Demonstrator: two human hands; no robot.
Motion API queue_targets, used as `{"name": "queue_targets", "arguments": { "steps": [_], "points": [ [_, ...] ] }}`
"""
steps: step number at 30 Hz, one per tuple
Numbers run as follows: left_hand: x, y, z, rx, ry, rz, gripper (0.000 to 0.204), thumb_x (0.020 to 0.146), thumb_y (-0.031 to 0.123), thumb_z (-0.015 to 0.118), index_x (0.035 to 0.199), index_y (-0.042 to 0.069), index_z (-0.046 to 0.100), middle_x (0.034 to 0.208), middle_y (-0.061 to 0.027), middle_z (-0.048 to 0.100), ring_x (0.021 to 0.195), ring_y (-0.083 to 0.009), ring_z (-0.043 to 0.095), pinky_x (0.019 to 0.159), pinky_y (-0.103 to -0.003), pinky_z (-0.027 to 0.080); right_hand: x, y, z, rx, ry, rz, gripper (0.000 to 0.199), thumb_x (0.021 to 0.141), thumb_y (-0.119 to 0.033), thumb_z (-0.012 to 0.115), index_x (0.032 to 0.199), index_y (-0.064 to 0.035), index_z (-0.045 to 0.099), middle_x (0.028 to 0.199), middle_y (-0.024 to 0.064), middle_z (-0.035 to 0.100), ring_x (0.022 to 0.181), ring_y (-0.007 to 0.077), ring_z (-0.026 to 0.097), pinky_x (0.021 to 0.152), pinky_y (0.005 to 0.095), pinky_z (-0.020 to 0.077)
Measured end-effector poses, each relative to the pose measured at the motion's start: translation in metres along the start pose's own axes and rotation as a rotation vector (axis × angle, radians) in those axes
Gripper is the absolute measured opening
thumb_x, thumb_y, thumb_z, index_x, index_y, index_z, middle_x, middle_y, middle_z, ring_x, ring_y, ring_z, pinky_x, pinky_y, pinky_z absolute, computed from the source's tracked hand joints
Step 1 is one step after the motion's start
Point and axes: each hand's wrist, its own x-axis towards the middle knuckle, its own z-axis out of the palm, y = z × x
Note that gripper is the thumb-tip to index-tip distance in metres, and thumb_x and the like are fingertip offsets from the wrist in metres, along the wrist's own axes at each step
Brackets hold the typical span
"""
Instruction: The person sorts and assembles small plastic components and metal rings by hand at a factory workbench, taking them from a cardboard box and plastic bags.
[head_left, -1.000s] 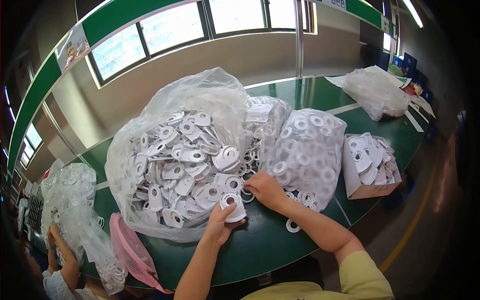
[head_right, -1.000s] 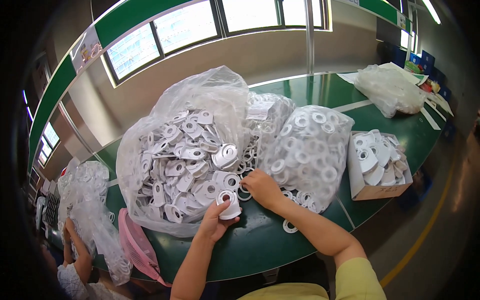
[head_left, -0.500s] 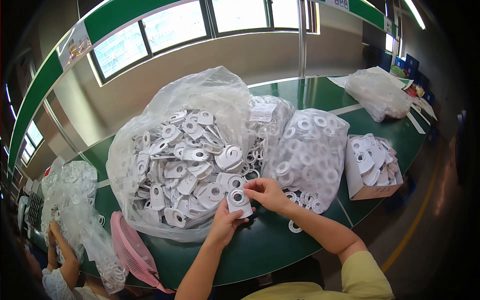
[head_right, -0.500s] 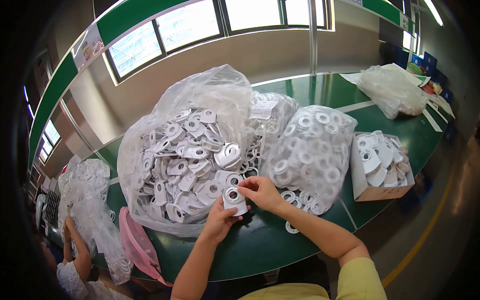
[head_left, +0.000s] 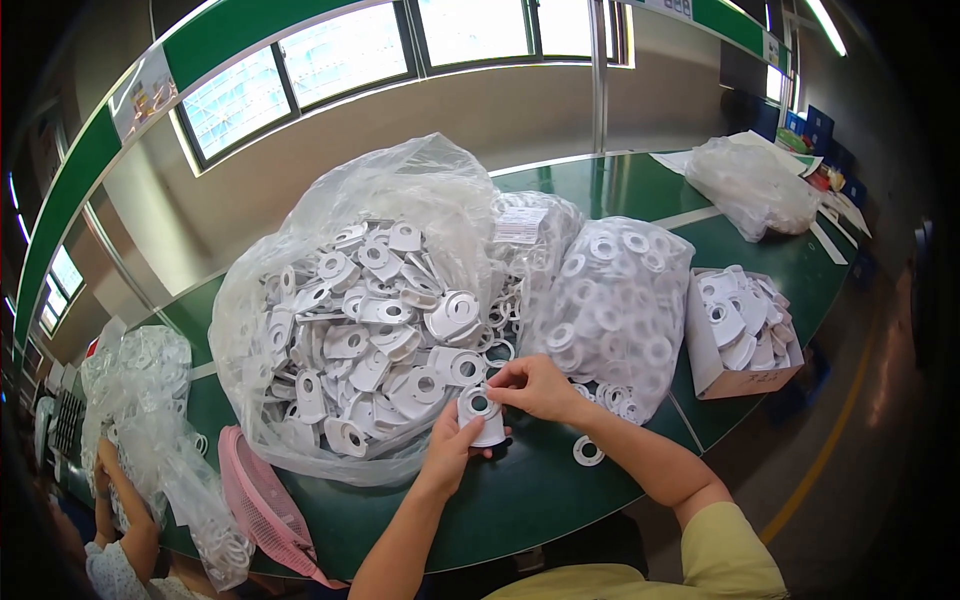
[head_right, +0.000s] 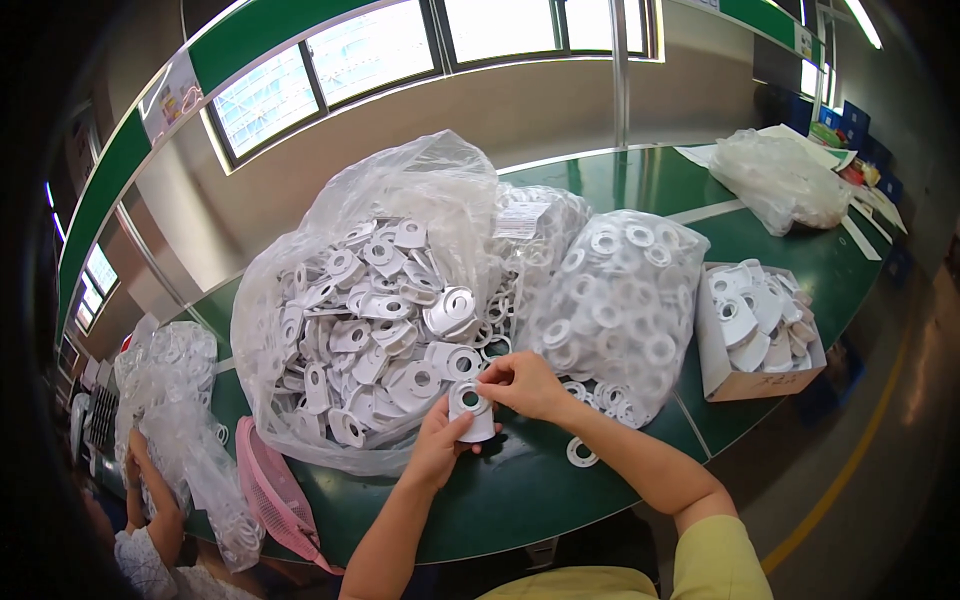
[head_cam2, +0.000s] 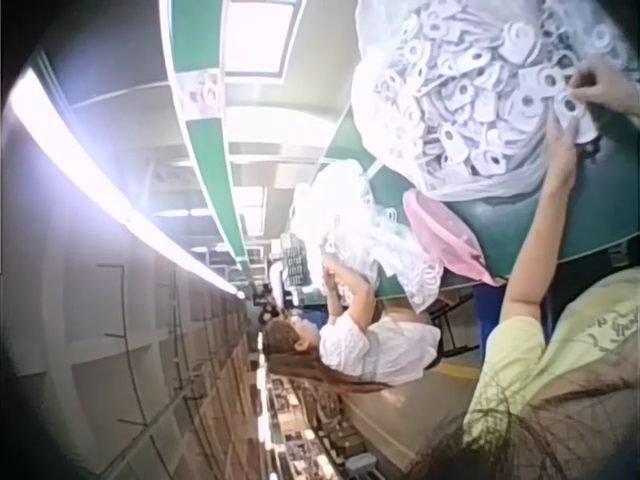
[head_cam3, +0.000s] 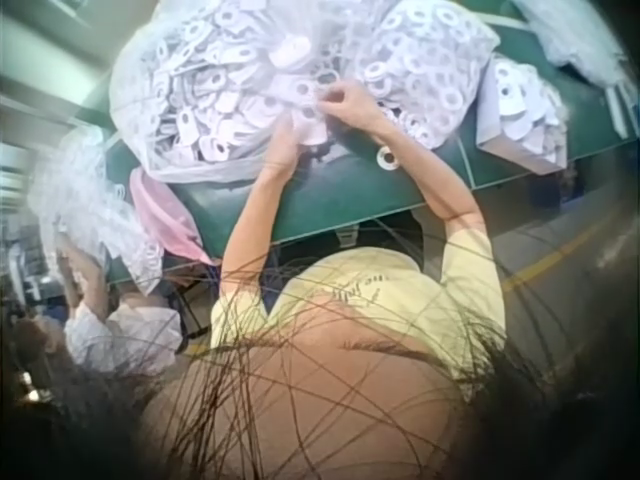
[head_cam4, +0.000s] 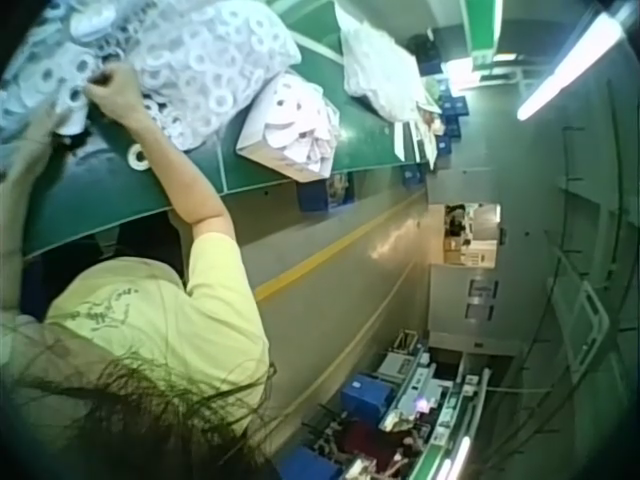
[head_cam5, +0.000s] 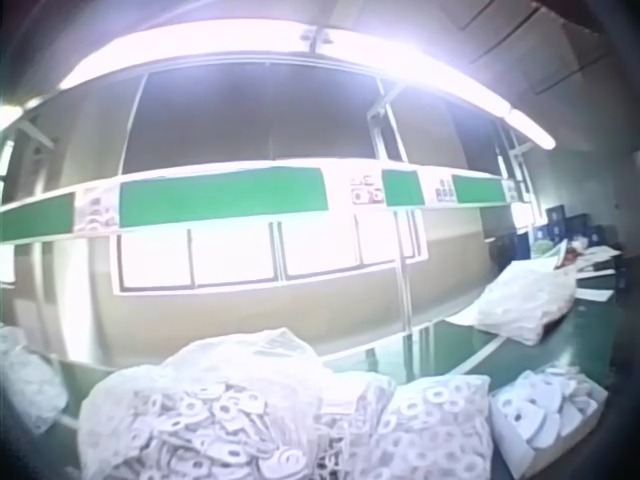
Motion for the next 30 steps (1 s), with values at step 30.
{"name": "queue_targets", "arguments": {
  "steps": [30],
  "points": [
    [-0.004, -0.002, 0.001, 0.857, 0.200, 0.275, 0.031, 0.096, 0.024, 0.040, 0.084, -0.003, 0.052, 0.069, -0.0080, 0.053, 0.061, -0.0149, 0.044, 0.058, -0.030, 0.038, -0.002, -0.003, -0.001, -0.289, -0.199, -0.279, 0.015, 0.086, -0.015, 0.059, 0.085, -0.0003, 0.059, 0.077, 0.0062, 0.063, 0.067, 0.0097, 0.055, 0.062, 0.0259, 0.0440]
  ]
}}
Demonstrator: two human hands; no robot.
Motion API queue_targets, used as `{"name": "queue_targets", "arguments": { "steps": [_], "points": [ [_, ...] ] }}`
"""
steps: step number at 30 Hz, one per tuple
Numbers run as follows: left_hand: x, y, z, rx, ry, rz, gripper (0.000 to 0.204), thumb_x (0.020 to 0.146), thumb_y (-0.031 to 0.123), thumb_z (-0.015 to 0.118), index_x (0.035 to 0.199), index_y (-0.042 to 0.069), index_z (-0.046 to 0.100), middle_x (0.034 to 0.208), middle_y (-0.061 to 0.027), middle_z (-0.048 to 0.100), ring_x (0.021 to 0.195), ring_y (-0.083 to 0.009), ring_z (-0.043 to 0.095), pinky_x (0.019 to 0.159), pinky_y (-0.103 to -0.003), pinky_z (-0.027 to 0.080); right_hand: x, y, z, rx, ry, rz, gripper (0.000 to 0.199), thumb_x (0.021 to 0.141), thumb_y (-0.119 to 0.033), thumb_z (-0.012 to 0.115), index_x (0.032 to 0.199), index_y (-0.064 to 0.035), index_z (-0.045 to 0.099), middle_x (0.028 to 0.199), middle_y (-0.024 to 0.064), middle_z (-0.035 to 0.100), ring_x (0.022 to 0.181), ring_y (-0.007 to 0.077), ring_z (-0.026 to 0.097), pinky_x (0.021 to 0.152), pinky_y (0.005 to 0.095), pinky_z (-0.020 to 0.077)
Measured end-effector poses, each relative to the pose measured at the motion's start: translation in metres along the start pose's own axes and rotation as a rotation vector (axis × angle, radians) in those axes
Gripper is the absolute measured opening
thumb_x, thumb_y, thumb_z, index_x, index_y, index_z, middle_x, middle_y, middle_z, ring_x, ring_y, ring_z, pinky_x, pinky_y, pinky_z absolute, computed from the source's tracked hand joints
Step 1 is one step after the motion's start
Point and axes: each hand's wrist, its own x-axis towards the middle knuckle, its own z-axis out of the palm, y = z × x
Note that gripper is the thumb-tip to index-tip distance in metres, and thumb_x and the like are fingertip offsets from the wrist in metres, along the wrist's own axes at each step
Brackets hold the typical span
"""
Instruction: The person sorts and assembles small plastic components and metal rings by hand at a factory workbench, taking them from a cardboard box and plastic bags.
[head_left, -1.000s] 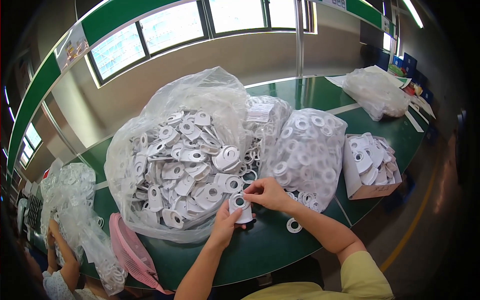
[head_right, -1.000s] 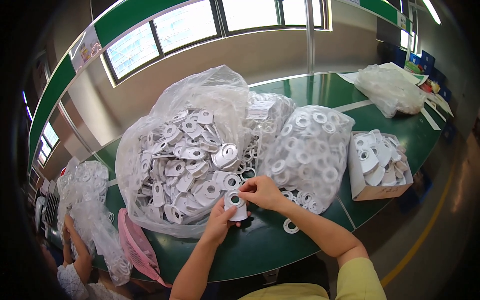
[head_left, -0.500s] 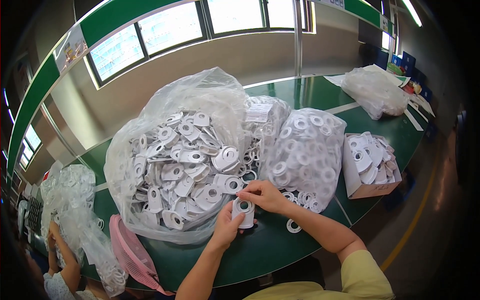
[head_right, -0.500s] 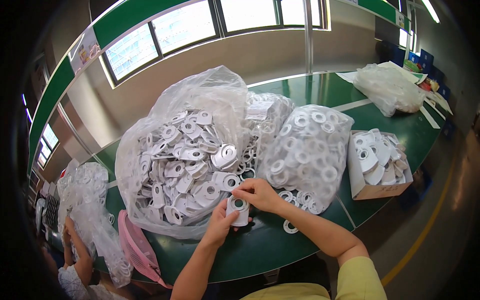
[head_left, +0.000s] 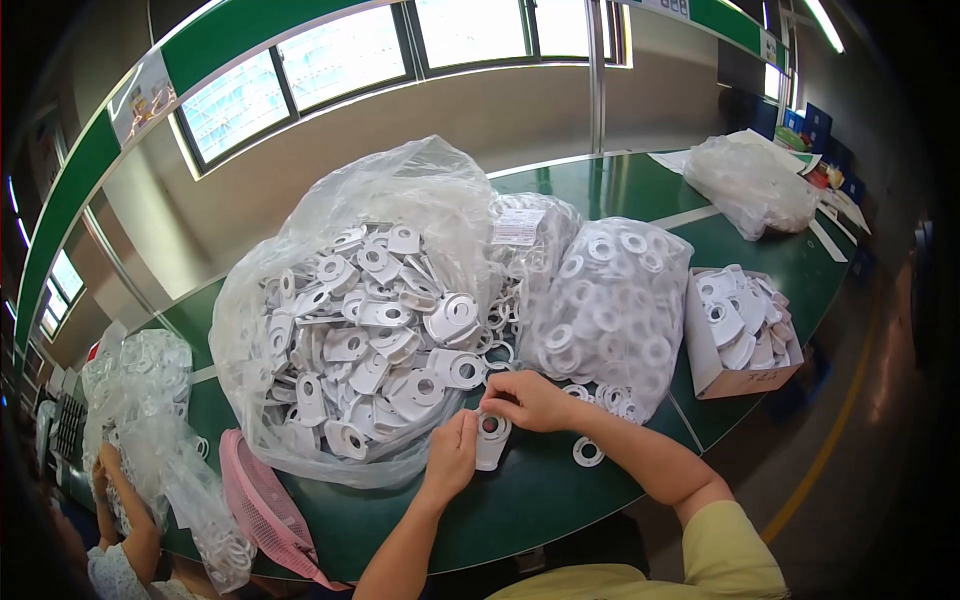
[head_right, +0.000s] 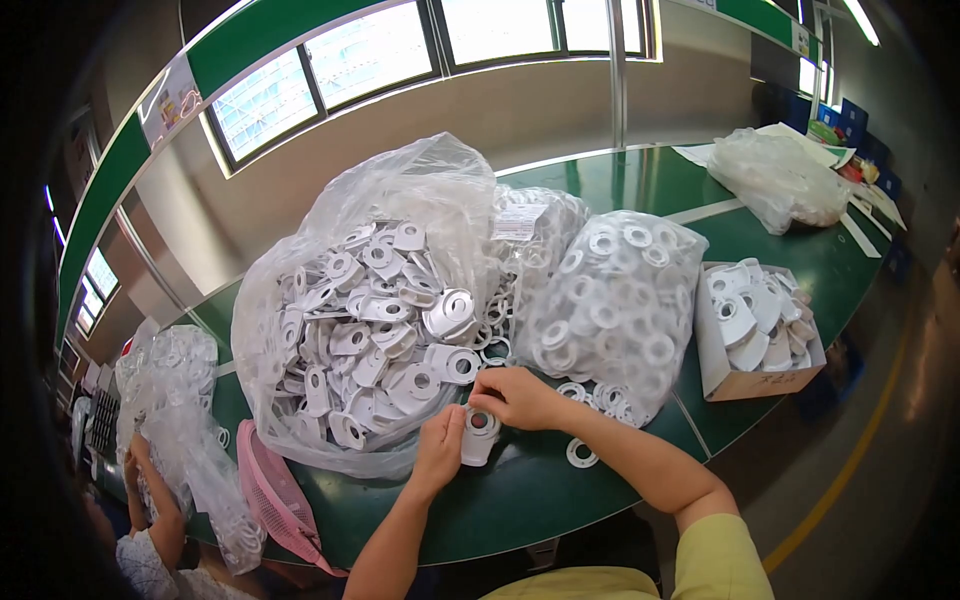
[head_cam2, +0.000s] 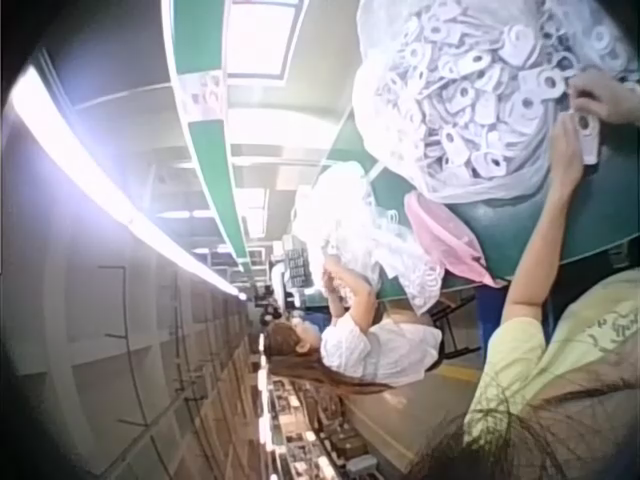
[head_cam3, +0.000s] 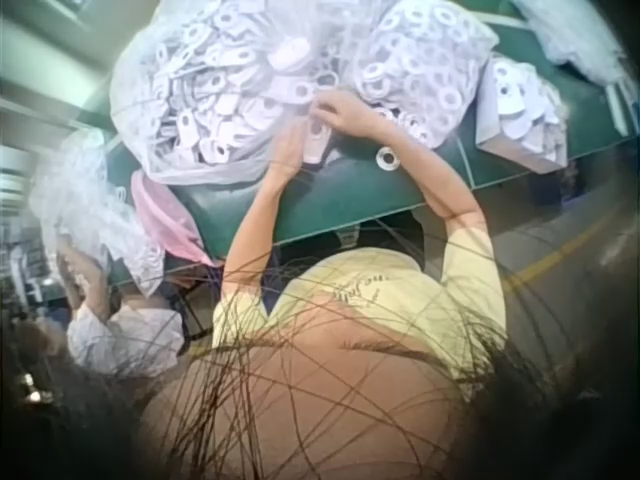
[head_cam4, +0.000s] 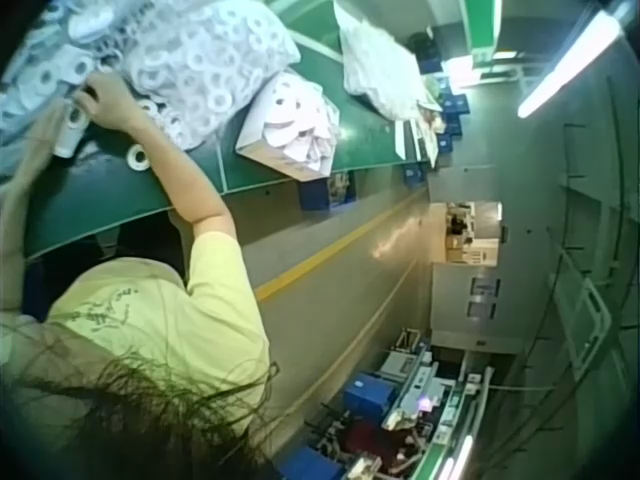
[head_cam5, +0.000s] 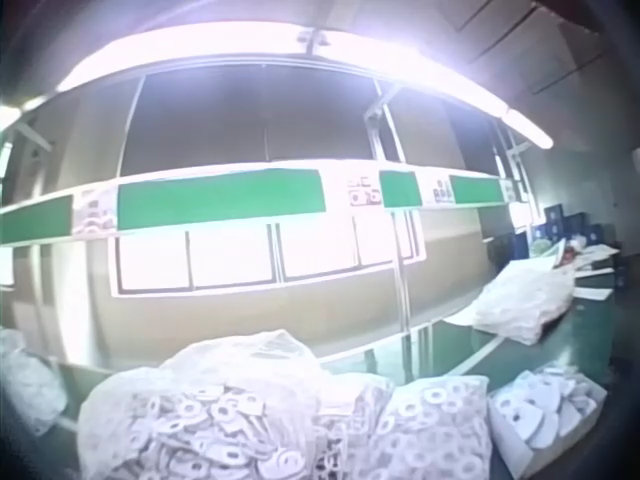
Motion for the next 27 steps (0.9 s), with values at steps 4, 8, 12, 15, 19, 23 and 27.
{"name": "queue_targets", "arguments": {
  "steps": [4, 8, 12, 15, 19, 23, 27],
  "points": [
    [0.003, -0.012, -0.001, 0.070, 0.004, 0.048, 0.032, 0.095, 0.023, 0.040, 0.082, -0.002, 0.053, 0.071, -0.0159, 0.055, 0.062, -0.0252, 0.052, 0.057, -0.036, 0.038, 0.000, 0.001, 0.008, 0.018, 0.059, -0.063, 0.019, 0.085, -0.019, 0.060, 0.086, 0.0000, 0.060, 0.072, 0.0086, 0.059, 0.065, 0.0122, 0.054, 0.060, 0.0289, 0.0432],
    [0.006, -0.022, 0.008, -0.395, 0.138, -0.021, 0.023, 0.096, 0.022, 0.038, 0.093, 0.003, 0.051, 0.086, -0.0014, 0.055, 0.075, -0.0095, 0.049, 0.058, -0.025, 0.040, 0.005, -0.009, 0.020, 0.411, 0.268, 0.097, 0.020, 0.089, -0.019, 0.055, 0.087, 0.0005, 0.060, 0.075, 0.0046, 0.059, 0.067, 0.0092, 0.051, 0.062, 0.0263, 0.0427],
    [0.002, 0.004, 0.021, -0.770, 0.160, -0.061, 0.021, 0.098, 0.019, 0.034, 0.107, 0.005, 0.047, 0.089, 0.0002, 0.053, 0.079, -0.0079, 0.051, 0.062, -0.020, 0.039, 0.002, 0.000, 0.024, 0.489, 0.342, 0.193, 0.021, 0.091, -0.019, 0.054, 0.089, 0.0012, 0.061, 0.081, 0.0022, 0.061, 0.073, 0.0065, 0.051, 0.065, 0.0239, 0.0431],
    [0.000, 0.014, 0.019, -0.785, 0.155, -0.079, 0.020, 0.098, 0.019, 0.036, 0.101, 0.004, 0.050, 0.087, -0.0006, 0.054, 0.076, -0.0076, 0.048, 0.062, -0.020, 0.038, 0.003, 0.005, 0.023, 0.477, 0.311, 0.146, 0.019, 0.090, -0.016, 0.054, 0.091, 0.0014, 0.062, 0.081, 0.0012, 0.061, 0.074, 0.0060, 0.052, 0.065, 0.0228, 0.0431],
    [0.005, -0.010, 0.002, -0.618, 0.050, -0.062, 0.022, 0.097, 0.022, 0.038, 0.093, 0.005, 0.053, 0.086, -0.0004, 0.055, 0.075, -0.0078, 0.049, 0.062, -0.022, 0.039, 0.002, -0.001, 0.013, 0.280, 0.152, -0.049, 0.017, 0.089, -0.014, 0.055, 0.093, 0.0018, 0.062, 0.080, 0.0040, 0.063, 0.073, 0.0076, 0.054, 0.065, 0.0226, 0.0431],
    [0.005, -0.003, -0.001, -0.207, 0.080, 0.097, 0.026, 0.096, 0.020, 0.041, 0.081, 0.002, 0.052, 0.072, 0.0007, 0.052, 0.067, -0.0075, 0.044, 0.059, -0.024, 0.036, 0.001, -0.005, 0.007, 0.233, 0.084, -0.052, 0.016, 0.086, -0.014, 0.057, 0.090, 0.0000, 0.062, 0.078, 0.0105, 0.063, 0.072, 0.0160, 0.059, 0.067, 0.0269, 0.0454],
    [0.005, -0.006, -0.004, -0.012, 0.105, 0.068, 0.025, 0.094, 0.018, 0.043, 0.078, 0.000, 0.049, 0.067, 0.0008, 0.050, 0.063, -0.0075, 0.041, 0.057, -0.024, 0.034, -0.002, -0.012, 0.009, 0.039, 0.083, 0.006, 0.014, 0.084, -0.014, 0.060, 0.085, -0.0002, 0.061, 0.076, 0.0096, 0.062, 0.068, 0.0162, 0.058, 0.064, 0.0279, 0.0451]
  ]
}}
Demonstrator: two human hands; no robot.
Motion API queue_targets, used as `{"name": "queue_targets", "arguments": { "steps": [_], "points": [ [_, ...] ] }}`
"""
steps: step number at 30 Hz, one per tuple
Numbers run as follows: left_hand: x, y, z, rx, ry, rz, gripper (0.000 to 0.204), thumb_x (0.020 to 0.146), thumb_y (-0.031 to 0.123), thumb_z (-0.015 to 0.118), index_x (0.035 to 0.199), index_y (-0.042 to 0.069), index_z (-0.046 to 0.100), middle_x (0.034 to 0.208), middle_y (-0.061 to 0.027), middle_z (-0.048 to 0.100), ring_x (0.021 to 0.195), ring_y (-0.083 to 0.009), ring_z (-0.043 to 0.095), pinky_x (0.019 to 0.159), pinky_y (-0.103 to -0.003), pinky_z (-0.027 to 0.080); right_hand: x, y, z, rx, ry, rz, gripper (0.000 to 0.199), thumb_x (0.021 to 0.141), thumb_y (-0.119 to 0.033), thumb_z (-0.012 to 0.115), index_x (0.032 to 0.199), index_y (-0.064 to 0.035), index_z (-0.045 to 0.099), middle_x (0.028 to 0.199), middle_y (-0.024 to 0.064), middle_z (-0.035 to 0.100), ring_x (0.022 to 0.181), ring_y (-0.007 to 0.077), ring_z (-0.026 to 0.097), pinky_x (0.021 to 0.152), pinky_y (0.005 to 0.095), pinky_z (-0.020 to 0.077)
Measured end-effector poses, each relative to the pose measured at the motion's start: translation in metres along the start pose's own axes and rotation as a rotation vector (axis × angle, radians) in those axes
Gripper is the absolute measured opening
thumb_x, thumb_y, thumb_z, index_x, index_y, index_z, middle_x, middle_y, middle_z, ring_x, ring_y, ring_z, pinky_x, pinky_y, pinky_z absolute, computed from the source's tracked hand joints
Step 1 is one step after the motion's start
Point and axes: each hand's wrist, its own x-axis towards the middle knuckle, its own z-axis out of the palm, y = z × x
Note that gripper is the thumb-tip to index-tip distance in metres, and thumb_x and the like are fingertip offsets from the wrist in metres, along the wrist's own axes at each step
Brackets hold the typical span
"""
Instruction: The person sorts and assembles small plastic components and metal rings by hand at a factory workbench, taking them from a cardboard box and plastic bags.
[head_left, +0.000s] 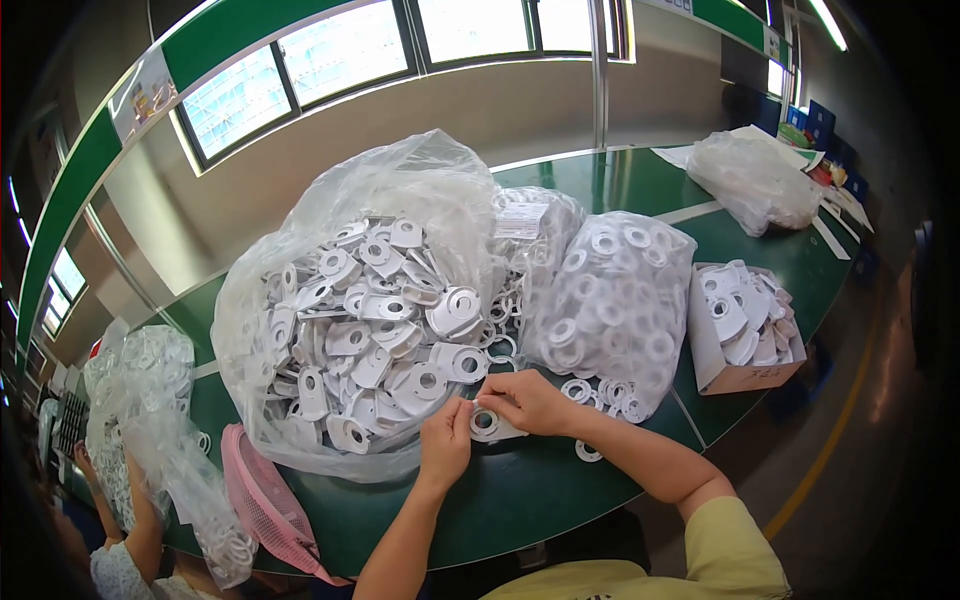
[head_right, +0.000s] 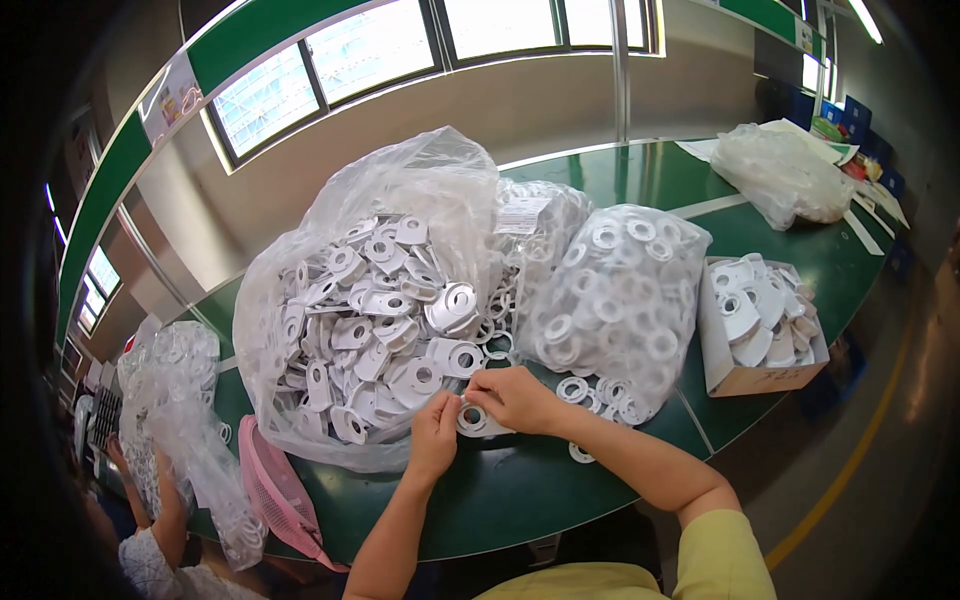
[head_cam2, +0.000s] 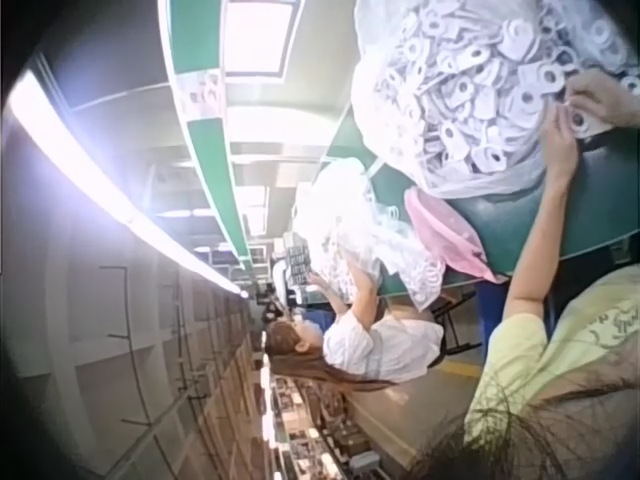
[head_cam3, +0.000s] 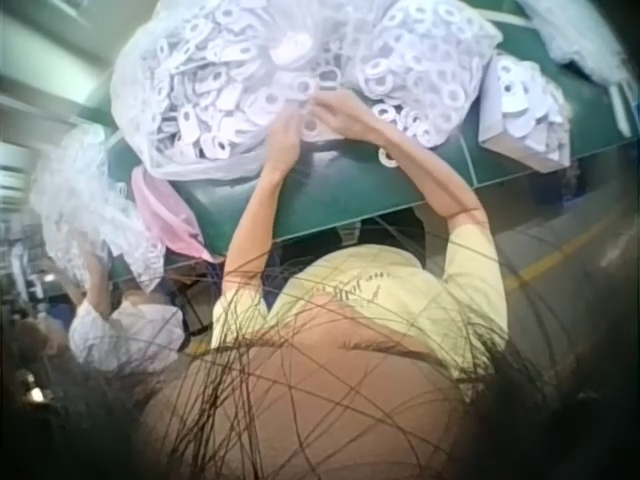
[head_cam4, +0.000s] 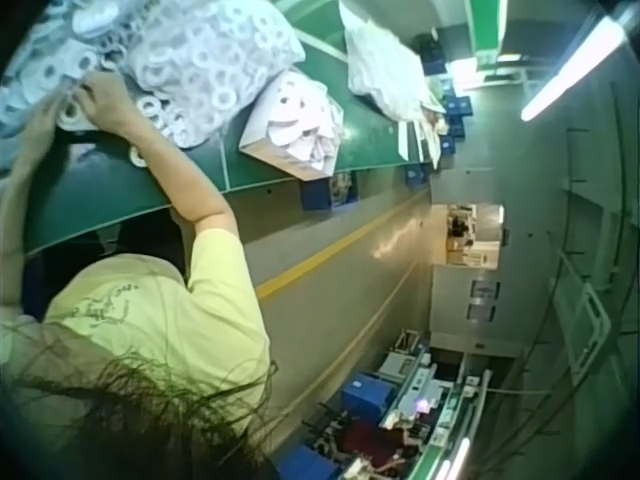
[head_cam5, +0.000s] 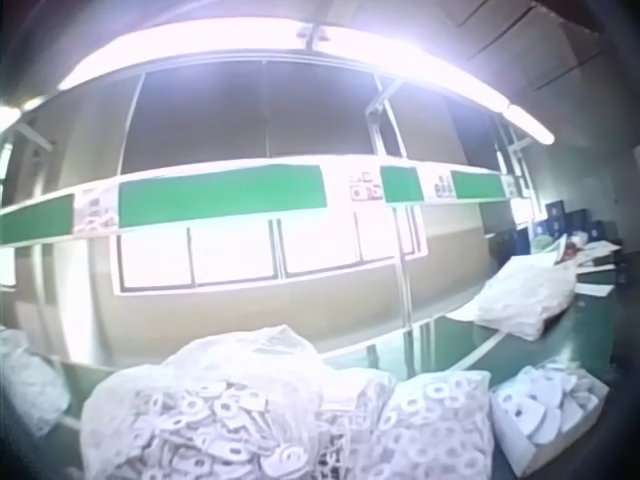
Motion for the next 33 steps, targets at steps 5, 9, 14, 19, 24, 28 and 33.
{"name": "queue_targets", "arguments": {
  "steps": [5, 9, 14, 19, 24, 28, 33],
  "points": [
    [0.001, -0.013, 0.005, -0.221, 0.054, -0.024, 0.023, 0.093, 0.019, 0.045, 0.083, 0.001, 0.053, 0.062, -0.0043, 0.052, 0.053, -0.0117, 0.044, 0.051, -0.028, 0.037, 0.002, 0.019, 0.006, 0.304, -0.036, 0.048, 0.017, 0.086, -0.017, 0.060, 0.084, 0.0000, 0.060, 0.076, 0.0042, 0.062, 0.068, 0.0090, 0.056, 0.060, 0.0256, 0.0439],
    [-0.003, 0.007, 0.009, -0.422, 0.075, -0.180, 0.019, 0.092, 0.016, 0.050, 0.103, 0.002, 0.046, 0.075, -0.0035, 0.058, 0.062, -0.0102, 0.052, 0.057, -0.024, 0.042, 0.004, 0.022, 0.017, 0.658, 0.125, 0.214, 0.019, 0.087, -0.019, 0.061, 0.082, -0.0009, 0.061, 0.078, 0.0018, 0.061, 0.069, 0.0048, 0.053, 0.060, 0.0205, 0.0422],
    [-0.009, 0.009, 0.020, -0.322, 0.014, -0.004, 0.030, 0.085, 0.013, 0.060, 0.107, 0.002, 0.042, 0.085, -0.0110, 0.061, 0.078, -0.0162, 0.060, 0.066, -0.027, 0.046, 0.003, 0.015, 0.024, 0.671, 0.367, 0.379, 0.026, 0.081, -0.027, 0.068, 0.074, -0.0043, 0.058, 0.070, -0.0011, 0.057, 0.061, 0.0040, 0.047, 0.053, 0.0194, 0.0381],
    [-0.003, -0.003, 0.015, -0.009, -0.092, -0.110, 0.031, 0.082, 0.011, 0.061, 0.105, 0.001, 0.043, 0.086, -0.0126, 0.060, 0.073, -0.0186, 0.059, 0.063, -0.031, 0.046, 0.001, 0.025, 0.019, 0.117, 0.349, 0.313, 0.031, 0.074, -0.029, 0.072, 0.074, -0.0019, 0.058, 0.065, 0.0022, 0.057, 0.057, 0.0090, 0.049, 0.052, 0.0245, 0.0398],
    [0.000, 0.001, 0.008, -0.400, -0.080, -0.144, 0.036, 0.084, 0.005, 0.057, 0.116, 0.001, 0.041, 0.086, -0.0045, 0.058, 0.064, -0.0091, 0.053, 0.052, -0.021, 0.041, 0.005, 0.034, 0.015, 0.235, 0.285, 0.075, 0.027, 0.075, -0.026, 0.068, 0.082, -0.0003, 0.062, 0.069, 0.0107, 0.063, 0.062, 0.0182, 0.060, 0.058, 0.0325, 0.0454],
    [-0.002, 0.004, 0.012, -0.504, -0.130, -0.168, 0.039, 0.083, 0.002, 0.056, 0.119, 0.000, 0.040, 0.088, -0.0046, 0.057, 0.064, -0.0083, 0.052, 0.052, -0.020, 0.040, 0.005, 0.029, 0.016, 0.104, 0.405, 0.091, 0.029, 0.079, -0.030, 0.064, 0.081, -0.0012, 0.062, 0.066, 0.0106, 0.062, 0.060, 0.0205, 0.060, 0.058, 0.0328, 0.0454],
    [-0.005, 0.005, 0.015, -0.344, -0.125, -0.094, 0.042, 0.082, -0.001, 0.056, 0.121, 0.000, 0.040, 0.089, -0.0044, 0.057, 0.066, -0.0076, 0.053, 0.052, -0.019, 0.040, 0.001, 0.010, 0.006, 0.072, 0.315, 0.273, 0.039, 0.072, -0.041, 0.067, 0.074, -0.0027, 0.060, 0.069, 0.0106, 0.063, 0.062, 0.0232, 0.059, 0.057, 0.0326, 0.0448]
  ]
}}
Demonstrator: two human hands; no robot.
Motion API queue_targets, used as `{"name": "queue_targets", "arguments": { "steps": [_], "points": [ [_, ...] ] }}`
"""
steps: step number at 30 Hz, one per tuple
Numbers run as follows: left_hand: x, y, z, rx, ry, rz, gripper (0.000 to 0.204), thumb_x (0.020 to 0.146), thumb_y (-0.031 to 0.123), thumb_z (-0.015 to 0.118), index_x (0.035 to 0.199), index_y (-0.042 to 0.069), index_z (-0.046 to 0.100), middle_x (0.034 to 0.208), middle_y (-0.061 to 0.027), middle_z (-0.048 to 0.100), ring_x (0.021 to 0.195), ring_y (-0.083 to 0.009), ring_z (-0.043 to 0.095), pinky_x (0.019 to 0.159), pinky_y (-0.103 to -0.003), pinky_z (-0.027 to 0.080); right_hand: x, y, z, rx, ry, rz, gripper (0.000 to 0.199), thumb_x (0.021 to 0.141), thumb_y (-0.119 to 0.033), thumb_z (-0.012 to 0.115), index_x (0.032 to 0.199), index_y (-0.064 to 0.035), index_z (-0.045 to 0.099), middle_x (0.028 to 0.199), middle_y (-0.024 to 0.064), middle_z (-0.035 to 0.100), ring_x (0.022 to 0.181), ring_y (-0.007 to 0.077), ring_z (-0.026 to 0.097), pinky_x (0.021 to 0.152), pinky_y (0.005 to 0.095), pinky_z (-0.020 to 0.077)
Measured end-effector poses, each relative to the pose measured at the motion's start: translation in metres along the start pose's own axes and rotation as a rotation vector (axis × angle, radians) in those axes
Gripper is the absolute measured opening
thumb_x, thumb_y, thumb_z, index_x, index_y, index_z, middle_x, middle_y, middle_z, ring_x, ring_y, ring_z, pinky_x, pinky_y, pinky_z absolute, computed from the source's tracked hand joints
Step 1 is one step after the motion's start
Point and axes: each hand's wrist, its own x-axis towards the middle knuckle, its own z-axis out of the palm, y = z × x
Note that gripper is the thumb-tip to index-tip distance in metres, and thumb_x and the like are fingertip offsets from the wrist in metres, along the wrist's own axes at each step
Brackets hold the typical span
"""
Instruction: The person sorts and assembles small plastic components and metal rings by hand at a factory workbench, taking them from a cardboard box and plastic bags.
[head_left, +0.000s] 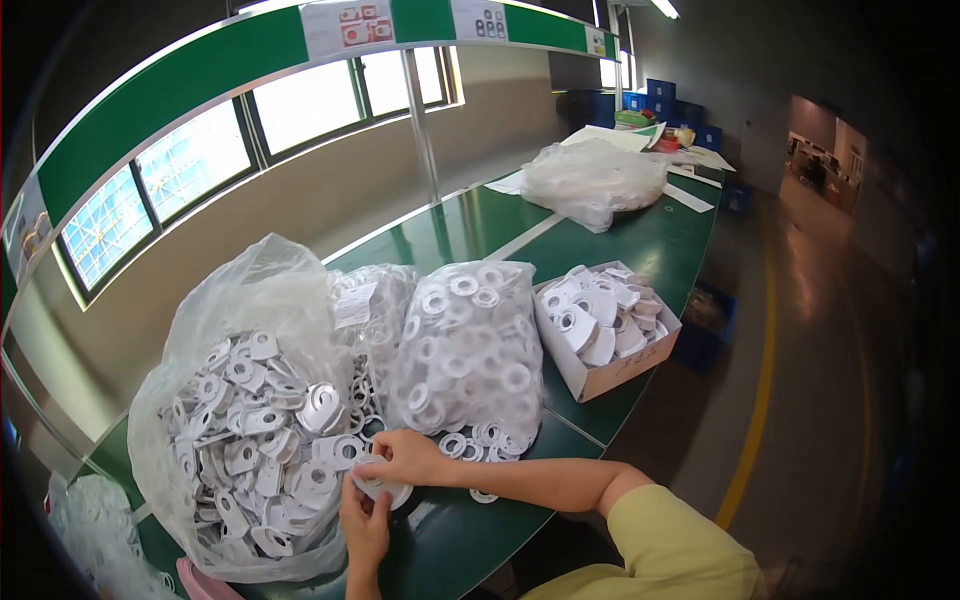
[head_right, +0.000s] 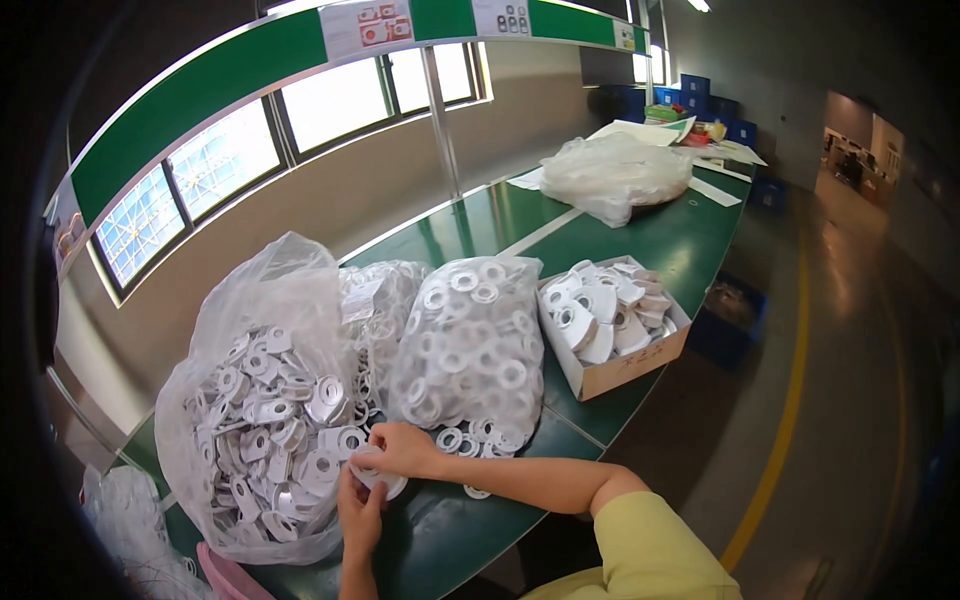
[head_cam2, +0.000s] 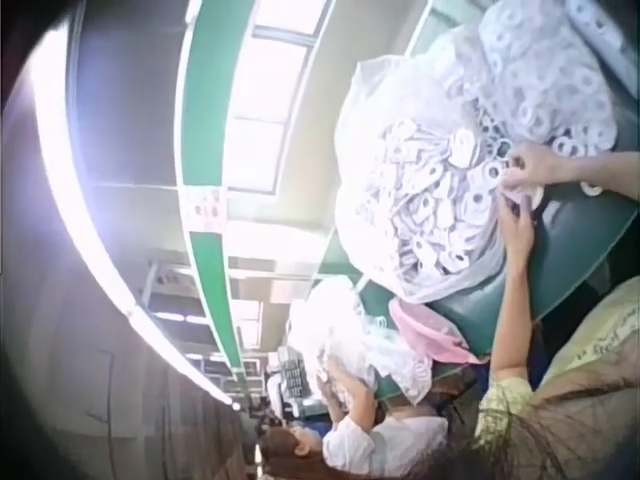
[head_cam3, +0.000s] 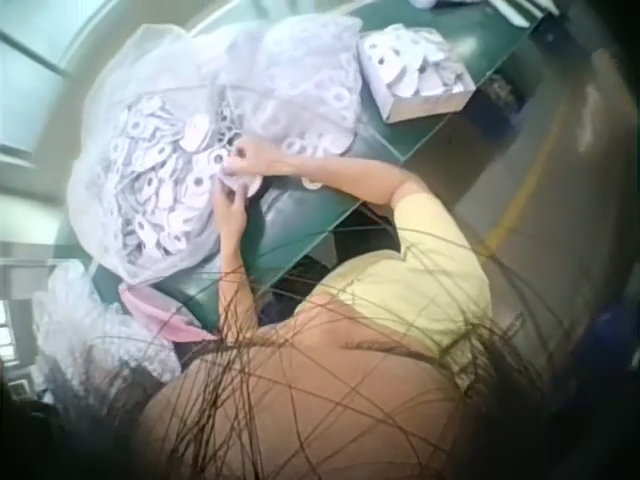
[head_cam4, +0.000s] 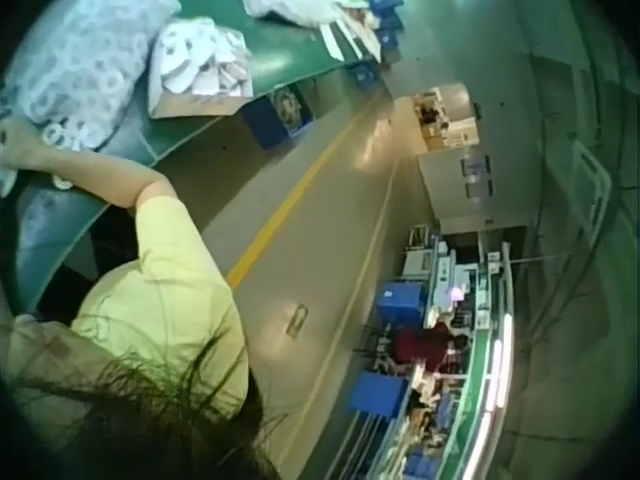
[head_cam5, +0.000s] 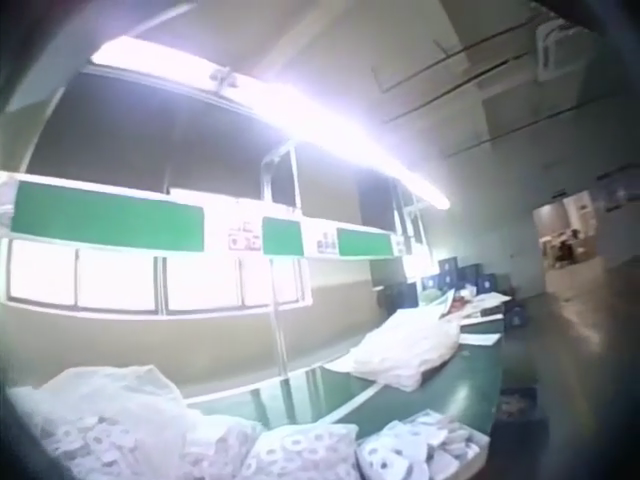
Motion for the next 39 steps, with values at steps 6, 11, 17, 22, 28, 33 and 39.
{"name": "queue_targets", "arguments": {
  "steps": [6, 11, 17, 22, 28, 33, 39],
  "points": [
    [0.005, -0.008, -0.007, -0.110, -0.044, -0.053, 0.050, 0.082, 0.000, 0.055, 0.128, 0.002, 0.036, 0.089, -0.0053, 0.058, 0.068, -0.0077, 0.054, 0.053, -0.019, 0.041, 0.002, 0.000, -0.019, 0.072, -0.298, -0.116, 0.030, 0.073, -0.022, 0.065, 0.095, -0.0016, 0.063, 0.079, 0.0133, 0.064, 0.074, 0.0278, 0.061, 0.069, 0.0354, 0.0471],
    [0.000, 0.001, -0.001, -0.155, -0.089, 0.012, 0.047, 0.083, 0.002, 0.056, 0.126, 0.000, 0.038, 0.086, -0.0055, 0.058, 0.066, -0.0084, 0.053, 0.056, -0.020, 0.042, -0.015, -0.018, -0.037, -0.054, -0.219, -0.176, 0.025, 0.084, -0.015, 0.051, 0.104, -0.0018, 0.059, 0.096, 0.0178, 0.062, 0.090, 0.0320, 0.059, 0.079, 0.0378, 0.0446],
    [-0.002, 0.006, -0.008, 0.373, 0.107, 0.311, 0.034, 0.083, 0.004, 0.056, 0.115, -0.002, 0.049, 0.088, -0.0089, 0.057, 0.075, -0.0174, 0.054, 0.070, -0.029, 0.043, -0.041, -0.023, -0.174, -0.333, 0.611, -0.302, 0.026, 0.093, -0.017, 0.045, 0.106, 0.0016, 0.057, 0.098, 0.0158, 0.064, 0.091, 0.0237, 0.061, 0.079, 0.0319, 0.0459],
    [0.005, 0.018, -0.025, 0.981, 0.428, 0.419, 0.036, 0.074, 0.004, 0.059, 0.108, -0.003, 0.053, 0.113, -0.0200, 0.051, 0.110, -0.0378, 0.043, 0.096, -0.044, 0.032, -0.071, -0.012, -0.328, -0.720, 1.141, 0.038, 0.018, 0.087, -0.022, 0.056, 0.094, -0.0054, 0.055, 0.077, 0.0147, 0.064, 0.072, 0.0300, 0.063, 0.063, 0.0375, 0.0470],
    [0.005, -0.001, -0.032, 1.108, 0.359, 0.296, 0.032, 0.072, 0.003, 0.062, 0.103, -0.002, 0.054, 0.128, -0.0209, 0.042, 0.120, -0.0384, 0.038, 0.098, -0.045, 0.032, -0.082, 0.037, -0.368, -0.835, 0.946, 0.205, 0.017, 0.081, -0.019, 0.058, 0.086, -0.0038, 0.063, 0.080, 0.0167, 0.065, 0.076, 0.0315, 0.063, 0.067, 0.0403, 0.0472],
    [0.002, 0.003, -0.036, 1.035, 0.415, 0.284, 0.025, 0.071, 0.001, 0.064, 0.094, -0.002, 0.055, 0.128, -0.0208, 0.042, 0.118, -0.0383, 0.038, 0.097, -0.044, 0.032, -0.071, 0.040, -0.358, -0.841, 0.846, 0.301, 0.024, 0.082, -0.022, 0.054, 0.077, -0.0006, 0.064, 0.083, 0.0194, 0.064, 0.080, 0.0381, 0.059, 0.075, 0.0436, 0.0459],
    [0.005, 0.024, -0.030, 0.899, 0.534, 0.297, 0.020, 0.074, 0.003, 0.065, 0.089, -0.003, 0.054, 0.127, -0.0211, 0.041, 0.117, -0.0381, 0.038, 0.096, -0.043, 0.033, -0.073, 0.018, -0.350, -1.106, 0.776, 0.163, 0.020, 0.083, -0.015, 0.052, 0.089, 0.0005, 0.064, 0.089, 0.0176, 0.063, 0.084, 0.0381, 0.057, 0.080, 0.0445, 0.0434]
  ]
}}
